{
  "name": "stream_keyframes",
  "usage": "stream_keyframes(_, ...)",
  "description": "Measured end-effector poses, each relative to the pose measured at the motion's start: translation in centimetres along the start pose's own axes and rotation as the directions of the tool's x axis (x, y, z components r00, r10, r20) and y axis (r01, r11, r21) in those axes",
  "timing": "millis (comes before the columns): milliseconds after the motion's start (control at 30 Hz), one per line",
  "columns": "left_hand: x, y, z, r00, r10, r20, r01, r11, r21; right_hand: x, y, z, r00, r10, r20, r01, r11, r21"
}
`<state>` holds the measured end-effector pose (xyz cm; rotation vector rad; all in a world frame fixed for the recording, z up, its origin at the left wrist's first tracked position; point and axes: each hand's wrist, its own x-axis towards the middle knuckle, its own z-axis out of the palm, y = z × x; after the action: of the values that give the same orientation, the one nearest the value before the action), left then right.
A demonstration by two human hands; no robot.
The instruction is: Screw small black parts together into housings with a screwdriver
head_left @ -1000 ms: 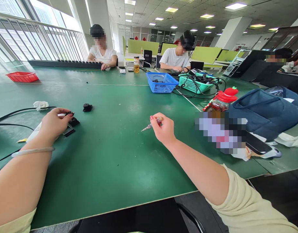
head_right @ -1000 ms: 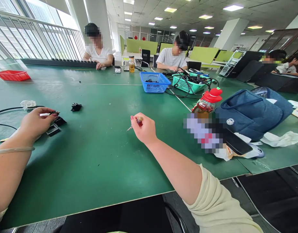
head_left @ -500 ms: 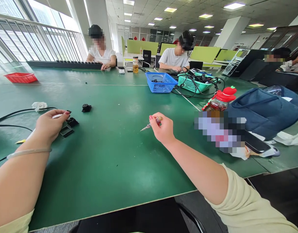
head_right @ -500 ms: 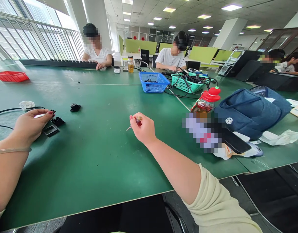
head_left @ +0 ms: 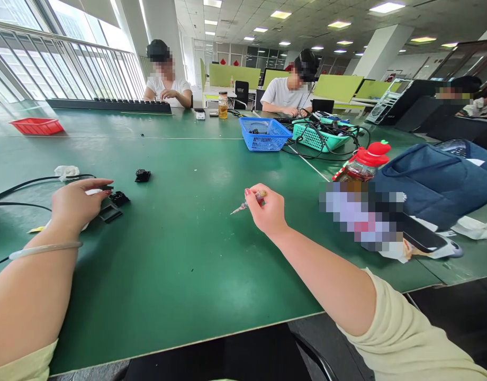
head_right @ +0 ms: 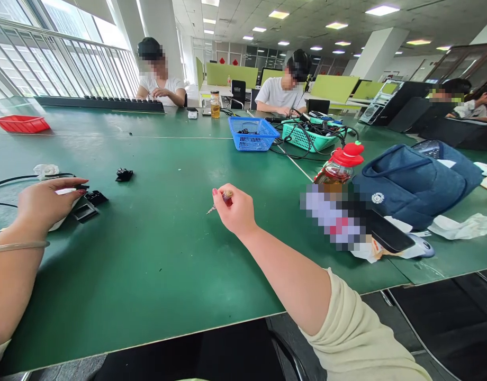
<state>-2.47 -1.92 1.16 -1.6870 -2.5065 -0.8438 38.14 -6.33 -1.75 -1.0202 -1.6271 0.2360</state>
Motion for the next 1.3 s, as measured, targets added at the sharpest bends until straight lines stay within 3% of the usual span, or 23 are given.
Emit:
stream_keyframes(367,0.5,-0.4,0.5,0.957,0.231,0.173,-0.262,0.947,0.188,0.0,0.0,0.0,1.0,-0.009,-0.002,0.009,1.0,0.012)
stream_keyframes(500,0.2,0.0,0.2,0.966,0.157,0.206,-0.206,0.949,0.238,0.0,0.1,0.1,1.0,0.002,0.009,-0.002,1.0,-0.003)
stream_keyframes(733,-0.3,0.9,-0.4,0.982,0.088,0.166,-0.128,0.961,0.246,0.0,0.2,0.1,1.0,-0.01,0.0,0.01,1.0,0.003)
stream_keyframes(933,0.1,0.8,-0.1,0.963,0.094,0.251,-0.173,0.934,0.314,-0.1,0.4,0.2,1.0,0.003,0.01,-0.003,1.0,-0.003)
stream_keyframes(1167,0.6,0.1,0.3,0.963,0.108,0.246,-0.189,0.922,0.338,-0.1,0.1,0.1,1.0,-0.003,0.003,0.003,1.0,0.002)
stream_keyframes(1300,0.8,0.0,0.7,0.943,0.126,0.308,-0.234,0.909,0.345,0.0,0.2,0.2,1.0,-0.013,0.005,0.013,1.0,0.003)
